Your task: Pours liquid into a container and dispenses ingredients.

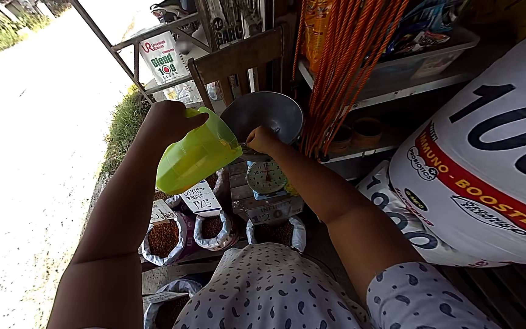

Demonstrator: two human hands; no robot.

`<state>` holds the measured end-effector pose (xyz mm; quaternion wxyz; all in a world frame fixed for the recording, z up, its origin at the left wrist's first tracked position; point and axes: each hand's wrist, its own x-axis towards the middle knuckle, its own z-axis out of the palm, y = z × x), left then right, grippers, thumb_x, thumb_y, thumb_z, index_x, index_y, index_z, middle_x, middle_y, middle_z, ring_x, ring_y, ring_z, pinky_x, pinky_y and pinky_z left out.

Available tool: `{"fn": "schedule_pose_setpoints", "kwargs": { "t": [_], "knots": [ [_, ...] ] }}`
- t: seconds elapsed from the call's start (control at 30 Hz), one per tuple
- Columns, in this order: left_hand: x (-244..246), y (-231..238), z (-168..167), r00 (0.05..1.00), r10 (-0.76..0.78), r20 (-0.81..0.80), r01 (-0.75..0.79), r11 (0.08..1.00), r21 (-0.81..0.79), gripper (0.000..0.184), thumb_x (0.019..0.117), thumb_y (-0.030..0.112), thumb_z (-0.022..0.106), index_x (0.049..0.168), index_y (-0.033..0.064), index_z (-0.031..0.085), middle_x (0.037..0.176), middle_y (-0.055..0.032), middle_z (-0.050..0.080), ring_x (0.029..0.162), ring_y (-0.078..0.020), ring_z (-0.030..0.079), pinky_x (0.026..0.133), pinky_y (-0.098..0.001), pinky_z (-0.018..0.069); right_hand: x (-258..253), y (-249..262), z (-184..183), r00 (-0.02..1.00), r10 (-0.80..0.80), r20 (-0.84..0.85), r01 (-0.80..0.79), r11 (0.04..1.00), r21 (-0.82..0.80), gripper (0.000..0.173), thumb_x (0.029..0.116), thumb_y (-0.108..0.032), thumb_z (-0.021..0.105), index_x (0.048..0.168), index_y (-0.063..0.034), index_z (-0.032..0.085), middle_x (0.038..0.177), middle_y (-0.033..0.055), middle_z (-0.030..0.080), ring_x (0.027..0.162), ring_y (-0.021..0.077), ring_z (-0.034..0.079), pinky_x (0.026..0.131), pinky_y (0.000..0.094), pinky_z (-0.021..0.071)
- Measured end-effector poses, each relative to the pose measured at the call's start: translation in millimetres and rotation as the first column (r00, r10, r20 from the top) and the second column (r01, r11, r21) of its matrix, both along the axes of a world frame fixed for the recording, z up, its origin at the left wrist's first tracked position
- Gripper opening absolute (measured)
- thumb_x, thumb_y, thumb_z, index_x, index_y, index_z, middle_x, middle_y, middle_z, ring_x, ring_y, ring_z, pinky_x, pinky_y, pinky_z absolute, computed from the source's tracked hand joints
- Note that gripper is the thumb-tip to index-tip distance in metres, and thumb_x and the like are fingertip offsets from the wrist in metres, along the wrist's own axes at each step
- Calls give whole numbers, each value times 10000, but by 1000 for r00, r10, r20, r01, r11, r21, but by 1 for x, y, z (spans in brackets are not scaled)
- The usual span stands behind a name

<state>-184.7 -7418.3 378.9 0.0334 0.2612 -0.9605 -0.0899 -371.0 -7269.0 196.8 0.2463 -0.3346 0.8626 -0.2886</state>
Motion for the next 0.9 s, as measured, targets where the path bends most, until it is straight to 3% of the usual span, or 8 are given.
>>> {"fn": "schedule_pose_setpoints", "kwargs": {
  "t": [0.9],
  "knots": [
    [-2, 0, 1, 1000, -26, 12, 27, 999, -44, 636, 957, 626, 613, 862, -2, 650, 795, -185, 627, 785, -357, 635, 716, -604, 486, -1, -3, -2, 1000, -4, -6, 4, 1000, 12, 214, 929, -155, 693, 1118, -82, 764, 1112, 183, 728, 1086, 357, 678, 928, 603, 515]
  ]
}}
